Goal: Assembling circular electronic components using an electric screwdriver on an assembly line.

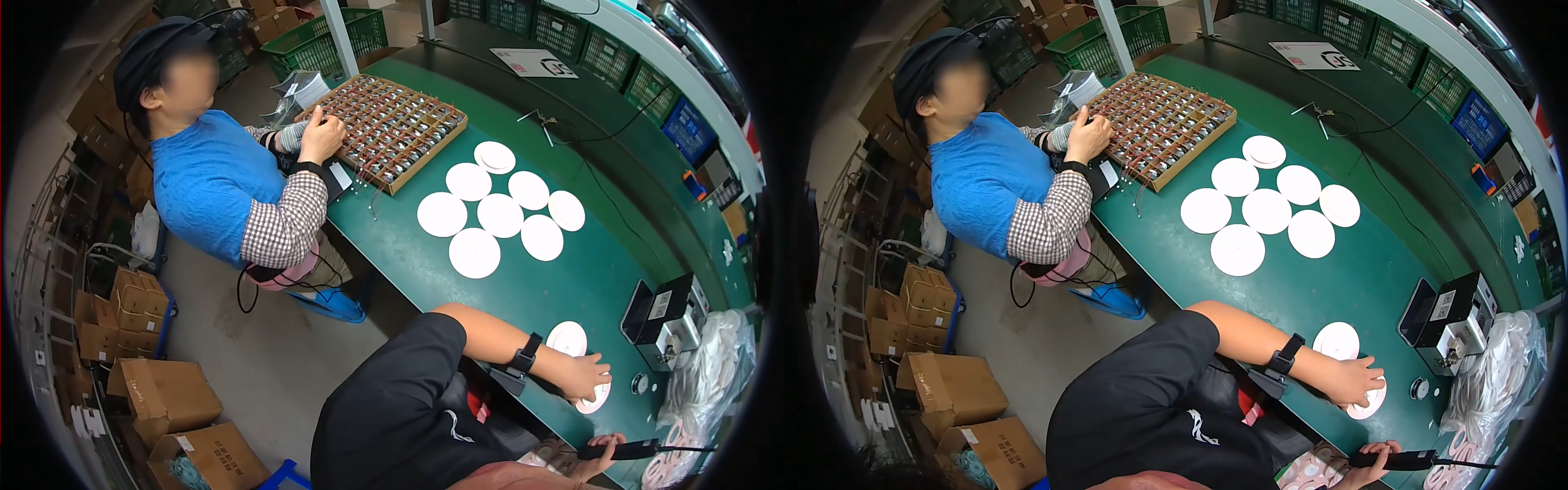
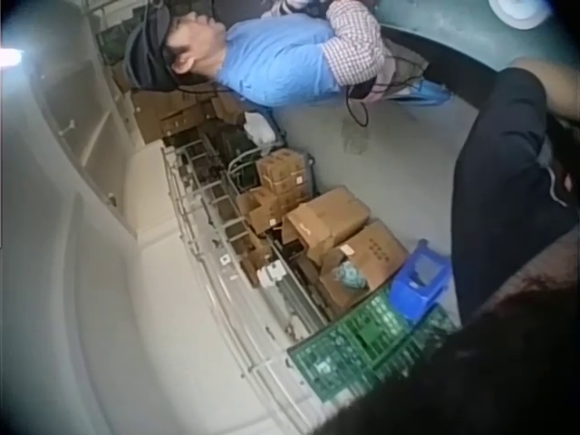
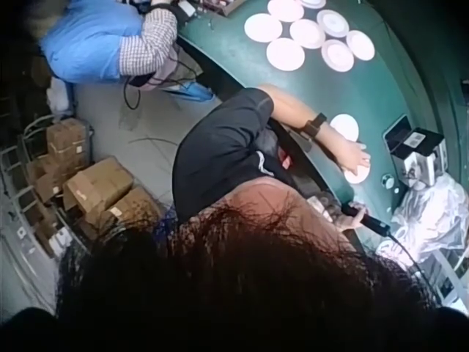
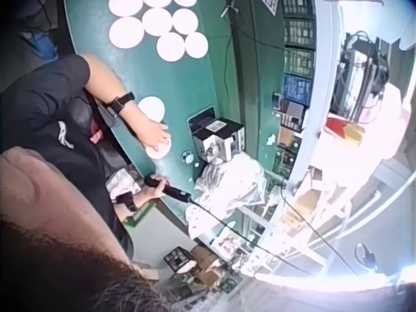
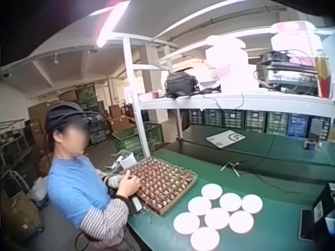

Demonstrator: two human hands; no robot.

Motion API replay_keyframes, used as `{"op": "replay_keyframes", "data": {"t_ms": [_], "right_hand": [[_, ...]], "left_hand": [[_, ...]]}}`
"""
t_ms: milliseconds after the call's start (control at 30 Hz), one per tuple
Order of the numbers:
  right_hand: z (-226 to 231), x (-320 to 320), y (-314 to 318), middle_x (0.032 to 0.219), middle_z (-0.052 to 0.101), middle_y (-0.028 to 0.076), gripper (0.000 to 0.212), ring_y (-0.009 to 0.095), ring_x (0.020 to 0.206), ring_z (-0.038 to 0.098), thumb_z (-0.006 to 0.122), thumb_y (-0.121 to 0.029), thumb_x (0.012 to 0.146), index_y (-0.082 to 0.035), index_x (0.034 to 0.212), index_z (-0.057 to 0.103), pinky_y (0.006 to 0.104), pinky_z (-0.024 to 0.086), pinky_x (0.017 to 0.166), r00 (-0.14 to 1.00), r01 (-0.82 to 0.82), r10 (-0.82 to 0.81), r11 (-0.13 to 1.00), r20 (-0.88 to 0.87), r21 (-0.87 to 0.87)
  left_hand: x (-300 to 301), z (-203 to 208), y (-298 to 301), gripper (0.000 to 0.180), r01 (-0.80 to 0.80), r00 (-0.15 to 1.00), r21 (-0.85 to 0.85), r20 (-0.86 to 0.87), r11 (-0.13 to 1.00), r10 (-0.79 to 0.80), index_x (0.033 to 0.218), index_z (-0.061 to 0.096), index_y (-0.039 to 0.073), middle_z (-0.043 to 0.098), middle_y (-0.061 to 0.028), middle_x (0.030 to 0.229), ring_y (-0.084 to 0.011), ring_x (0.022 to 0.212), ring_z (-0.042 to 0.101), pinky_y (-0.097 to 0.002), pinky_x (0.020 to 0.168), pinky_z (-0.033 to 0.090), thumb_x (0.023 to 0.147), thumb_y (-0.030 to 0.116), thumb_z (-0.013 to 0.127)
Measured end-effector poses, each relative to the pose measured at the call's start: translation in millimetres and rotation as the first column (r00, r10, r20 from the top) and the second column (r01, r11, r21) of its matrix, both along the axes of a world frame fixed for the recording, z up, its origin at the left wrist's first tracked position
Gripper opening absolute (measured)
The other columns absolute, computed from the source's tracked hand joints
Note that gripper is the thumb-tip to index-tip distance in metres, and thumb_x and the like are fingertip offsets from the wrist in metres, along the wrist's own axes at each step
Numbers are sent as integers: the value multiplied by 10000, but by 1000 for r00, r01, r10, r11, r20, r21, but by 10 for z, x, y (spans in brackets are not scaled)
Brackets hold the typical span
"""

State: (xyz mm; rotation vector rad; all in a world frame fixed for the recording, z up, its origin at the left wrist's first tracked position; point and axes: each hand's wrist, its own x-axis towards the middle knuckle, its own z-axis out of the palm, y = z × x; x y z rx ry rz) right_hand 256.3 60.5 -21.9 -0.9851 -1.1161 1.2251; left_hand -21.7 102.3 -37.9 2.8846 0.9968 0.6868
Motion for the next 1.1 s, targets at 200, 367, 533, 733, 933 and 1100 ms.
{"op": "replay_keyframes", "data": {"t_ms": [200, 367, 533, 733, 933, 1100], "right_hand": [[-42, 29, 28, 682, 445, 19, 195, 103, 588, 447, 563, -163, 973, -23, 1091, 497, 241, 386, 546, 1000, -10, 10, 1000, -24, -21], [-1, -17, -20, 684, 442, 18, 200, 100, 590, 445, 561, -160, 973, -20, 1099, 495, 239, 387, 550, 999, 35, -35, 999, -21, -13], [-18, -12, 16, 682, 445, 19, 211, 102, 586, 441, 561, -159, 974, -18, 1115, 491, 240, 389, 554, 1000, 9, -9, 1000, -9, -4], [-46, 38, 17, 678, 451, 22, 224, 106, 581, 445, 565, -154, 972, -15, 1129, 485, 242, 393, 553, 1000, 3, -3, 1000, -20, 0], [-63, 31, 43, 673, 452, 23, 224, 107, 575, 447, 567, -152, 971, -16, 1128, 484, 242, 394, 550, 1000, 3, -3, 1000, -18, 7], [-38, 21, 26, 671, 454, 24, 222, 109, 569, 446, 567, -151, 971, -15, 1125, 483, 242, 394, 546, 1000, -1, 1, 1000, -18, 4]], "left_hand": [[67, -111, 73, 324, 11, 1000, -67, -19, 998, -13, 1032, 764, 300, 521, -173, 1285, -380, 1260, 433, -580, 967, 379, 773, 487, 715], [69, -94, 68, 334, 21, 999, -76, -29, 997, -24, 1049, 758, 304, 516, -176, 1294, -383, 1263, 432, -581, 966, 380, 780, 495, 709], [37, -85, 64, 338, 10, 1000, -64, -22, 998, -11, 1051, 757, 301, 514, -178, 1301, -384, 1267, 431, -586, 966, 382, 786, 503, 703], [-18, 26, 1, 319, 12, 1000, -20, -8, 1000, -12, 1023, 757, 276, 523, -141, 1232, -348, 1208, 453, -518, 912, 384, 766, 464, 730], [-41, 35, -2, 310, 2, 1000, 7, 20, 1000, -3, 1002, 758, 258, 530, -122, 1197, -328, 1180, 463, -478, 885, 386, 754, 444, 747], [-43, 44, -6, 317, 2, 1000, 7, 24, 1000, -2, 1007, 758, 250, 529, -126, 1207, -327, 1184, 460, -477, 892, 386, 754, 440, 746]]}}
